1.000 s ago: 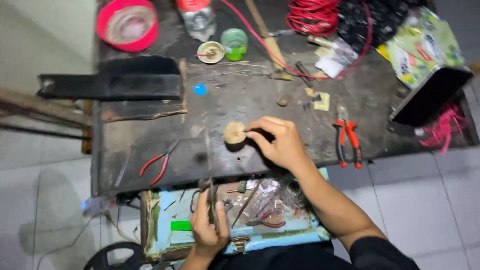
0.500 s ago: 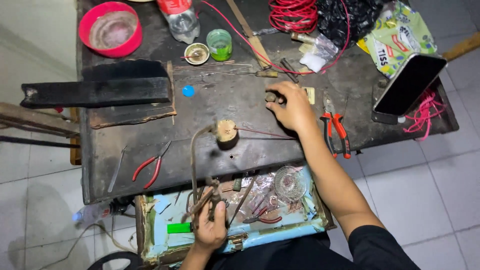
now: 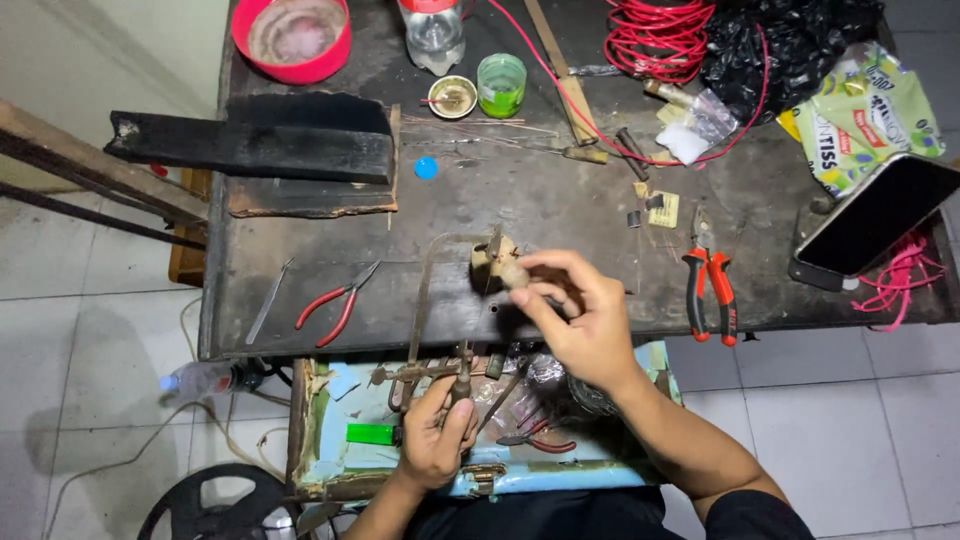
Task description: Crafting and assembling small jewelry components using a hand saw and pliers on a workbench.
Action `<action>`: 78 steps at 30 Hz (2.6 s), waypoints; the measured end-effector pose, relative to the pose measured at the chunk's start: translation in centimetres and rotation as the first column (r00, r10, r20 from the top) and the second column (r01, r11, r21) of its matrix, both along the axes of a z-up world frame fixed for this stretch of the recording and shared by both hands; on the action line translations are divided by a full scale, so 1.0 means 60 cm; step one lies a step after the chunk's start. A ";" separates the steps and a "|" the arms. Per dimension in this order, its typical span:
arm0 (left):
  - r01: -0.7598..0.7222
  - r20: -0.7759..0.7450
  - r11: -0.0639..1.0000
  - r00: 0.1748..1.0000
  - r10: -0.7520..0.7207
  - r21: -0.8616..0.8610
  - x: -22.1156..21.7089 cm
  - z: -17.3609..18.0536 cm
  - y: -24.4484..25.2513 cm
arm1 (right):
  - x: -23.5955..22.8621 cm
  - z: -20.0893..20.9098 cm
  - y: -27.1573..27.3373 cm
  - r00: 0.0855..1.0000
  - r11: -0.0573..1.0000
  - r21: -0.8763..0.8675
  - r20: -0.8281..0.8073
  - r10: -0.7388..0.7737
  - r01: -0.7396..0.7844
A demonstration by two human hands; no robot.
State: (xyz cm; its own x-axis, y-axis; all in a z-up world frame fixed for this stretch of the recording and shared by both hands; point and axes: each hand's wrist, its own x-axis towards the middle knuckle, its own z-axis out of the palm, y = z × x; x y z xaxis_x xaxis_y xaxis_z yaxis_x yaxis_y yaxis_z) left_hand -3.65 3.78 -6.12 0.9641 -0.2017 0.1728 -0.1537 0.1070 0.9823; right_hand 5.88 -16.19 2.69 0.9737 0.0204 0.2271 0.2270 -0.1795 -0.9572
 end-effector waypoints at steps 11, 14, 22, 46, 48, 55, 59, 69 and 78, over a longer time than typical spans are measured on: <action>-0.031 -0.210 0.957 0.977 -0.032 -0.290 -0.011 -0.017 -0.002 | -0.017 -0.011 0.017 0.968 0.958 -0.157 0.028 0.248 -0.240; -0.017 -0.188 0.944 0.981 -0.048 -0.330 -0.007 -0.016 -0.002 | -0.007 -0.018 0.019 0.988 0.986 -0.061 0.014 0.155 -0.154; -0.018 -0.191 0.943 0.980 -0.049 -0.333 -0.008 -0.011 0.000 | -0.016 -0.005 0.017 0.929 0.924 -0.120 0.028 0.368 -0.362; -0.523 0.641 0.694 0.759 0.117 0.494 0.035 0.097 -0.056 | 0.076 -0.042 -0.054 0.972 0.888 -0.448 0.147 0.182 -0.099; -0.501 0.639 0.708 0.763 0.091 0.498 0.048 0.103 -0.062 | 0.076 -0.031 -0.046 0.969 0.888 -0.455 0.184 0.167 -0.067; -0.329 0.383 0.827 0.911 0.152 0.456 0.057 0.081 -0.068 | 0.076 -0.009 -0.038 0.972 0.862 -0.502 0.157 0.176 -0.076; -0.305 0.344 0.842 0.926 0.154 0.444 0.059 0.085 -0.065 | 0.076 -0.009 -0.035 0.979 0.866 -0.497 0.151 0.141 -0.048; -0.222 0.161 0.880 0.972 0.169 0.420 0.059 0.110 -0.059 | 0.069 -0.008 -0.031 0.971 0.860 -0.510 0.199 0.130 -0.011; -0.206 0.151 0.861 0.977 0.152 0.466 0.045 0.129 -0.049 | 0.069 -0.015 -0.029 0.972 0.872 -0.489 0.207 0.109 0.007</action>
